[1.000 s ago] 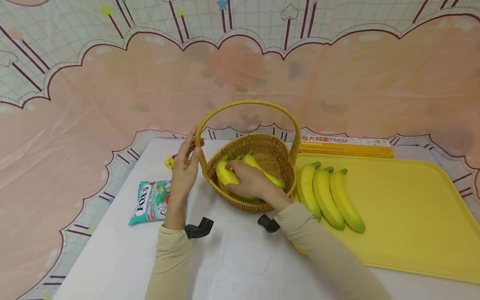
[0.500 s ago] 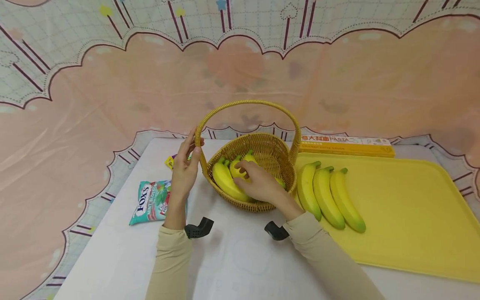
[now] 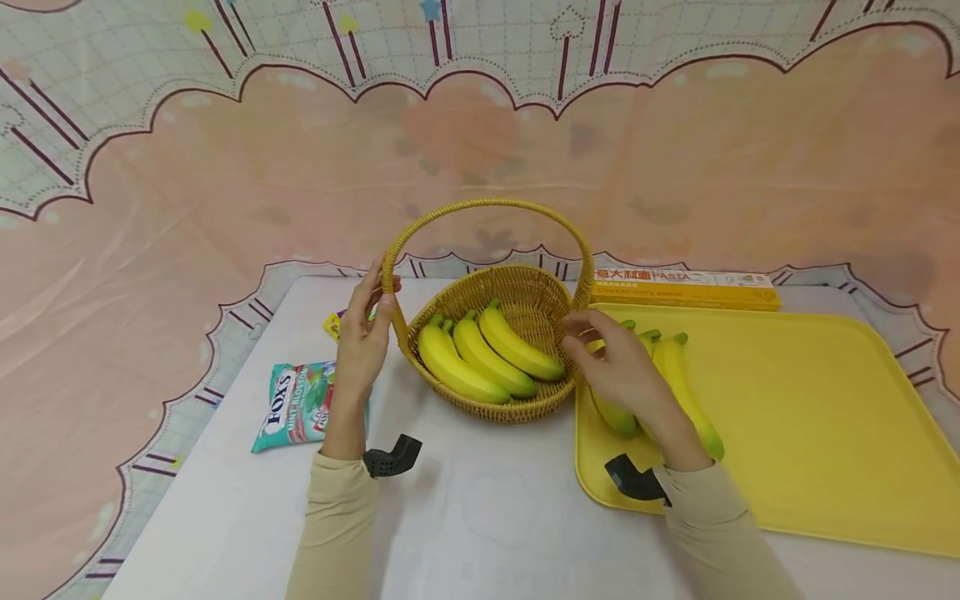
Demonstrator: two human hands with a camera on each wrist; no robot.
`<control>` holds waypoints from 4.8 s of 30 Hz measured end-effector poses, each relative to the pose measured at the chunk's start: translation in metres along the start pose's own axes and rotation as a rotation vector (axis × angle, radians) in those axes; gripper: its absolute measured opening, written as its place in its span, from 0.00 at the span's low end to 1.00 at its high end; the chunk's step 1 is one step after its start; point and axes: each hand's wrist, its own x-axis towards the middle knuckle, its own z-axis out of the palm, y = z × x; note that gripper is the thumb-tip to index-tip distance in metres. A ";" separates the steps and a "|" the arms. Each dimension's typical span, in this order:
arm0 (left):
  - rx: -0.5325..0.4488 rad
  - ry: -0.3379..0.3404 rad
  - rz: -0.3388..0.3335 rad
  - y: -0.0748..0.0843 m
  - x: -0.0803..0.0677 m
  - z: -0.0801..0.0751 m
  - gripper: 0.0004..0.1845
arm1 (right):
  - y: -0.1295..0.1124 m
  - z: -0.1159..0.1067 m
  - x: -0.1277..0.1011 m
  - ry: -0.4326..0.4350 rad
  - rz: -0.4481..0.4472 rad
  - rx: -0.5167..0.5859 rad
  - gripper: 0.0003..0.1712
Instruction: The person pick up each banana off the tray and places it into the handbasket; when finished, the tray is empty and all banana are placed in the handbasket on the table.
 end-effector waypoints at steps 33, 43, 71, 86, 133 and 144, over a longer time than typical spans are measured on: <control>0.005 0.002 0.006 0.001 -0.001 -0.001 0.25 | 0.091 -0.037 -0.070 -0.004 0.280 -0.136 0.41; 0.006 0.003 0.019 0.000 0.000 -0.001 0.25 | 0.053 -0.040 -0.073 0.061 0.092 -0.121 0.34; 0.008 -0.013 0.008 0.003 -0.001 -0.004 0.25 | -0.052 -0.018 0.020 -0.249 -0.127 -0.181 0.35; -0.003 -0.013 0.009 0.002 -0.001 -0.004 0.25 | -0.074 0.035 0.095 -0.513 -0.121 -0.404 0.38; 0.023 -0.008 0.003 0.002 0.000 -0.001 0.25 | 0.005 -0.018 -0.008 0.009 0.059 -0.054 0.23; 0.023 0.005 0.023 0.002 0.001 -0.001 0.25 | 0.065 -0.003 -0.042 0.139 0.166 -0.026 0.33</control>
